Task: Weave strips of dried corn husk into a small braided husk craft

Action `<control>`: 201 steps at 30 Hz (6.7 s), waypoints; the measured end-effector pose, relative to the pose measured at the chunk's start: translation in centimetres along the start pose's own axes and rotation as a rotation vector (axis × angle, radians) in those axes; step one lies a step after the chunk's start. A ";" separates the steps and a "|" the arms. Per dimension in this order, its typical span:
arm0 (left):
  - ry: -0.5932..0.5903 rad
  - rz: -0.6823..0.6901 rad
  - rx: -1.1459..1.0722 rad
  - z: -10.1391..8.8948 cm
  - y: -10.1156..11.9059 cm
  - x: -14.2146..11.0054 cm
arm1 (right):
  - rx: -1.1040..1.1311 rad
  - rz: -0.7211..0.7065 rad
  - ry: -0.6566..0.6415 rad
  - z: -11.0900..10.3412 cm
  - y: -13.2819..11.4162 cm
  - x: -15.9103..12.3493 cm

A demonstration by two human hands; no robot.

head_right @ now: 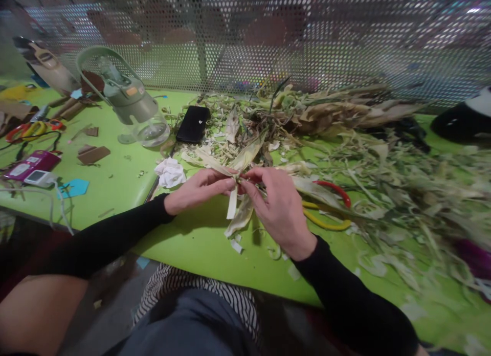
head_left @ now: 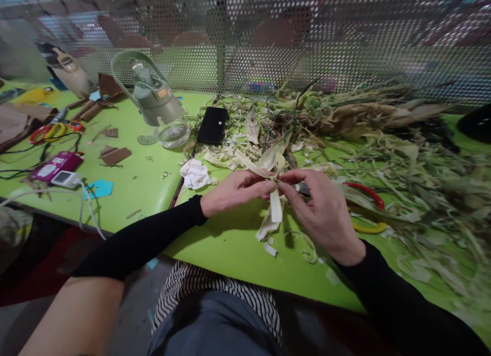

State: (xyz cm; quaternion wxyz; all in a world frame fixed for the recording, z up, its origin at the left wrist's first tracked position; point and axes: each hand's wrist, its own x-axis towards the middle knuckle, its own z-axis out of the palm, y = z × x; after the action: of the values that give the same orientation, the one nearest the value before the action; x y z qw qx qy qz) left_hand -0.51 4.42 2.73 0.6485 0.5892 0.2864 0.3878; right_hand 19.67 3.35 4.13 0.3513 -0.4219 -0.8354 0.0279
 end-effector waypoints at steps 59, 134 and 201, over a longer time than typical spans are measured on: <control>0.352 -0.186 -0.492 -0.8 1.2 1.0 | -0.195 -0.149 0.417 -0.2 0.6 0.4; 0.148 -0.230 -0.237 0.8 0.8 -0.1 | -0.485 -0.433 0.209 -0.1 -0.6 -0.3; -0.081 -0.440 -0.192 0.6 1.6 -0.4 | 0.626 0.349 -0.097 -0.9 -1.6 0.1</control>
State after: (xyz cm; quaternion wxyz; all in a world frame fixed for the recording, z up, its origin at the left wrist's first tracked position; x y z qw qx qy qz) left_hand -0.45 3.75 4.33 0.7812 0.4634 0.3436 0.2386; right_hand 19.11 2.19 5.39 0.4134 -0.4286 -0.7174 0.3617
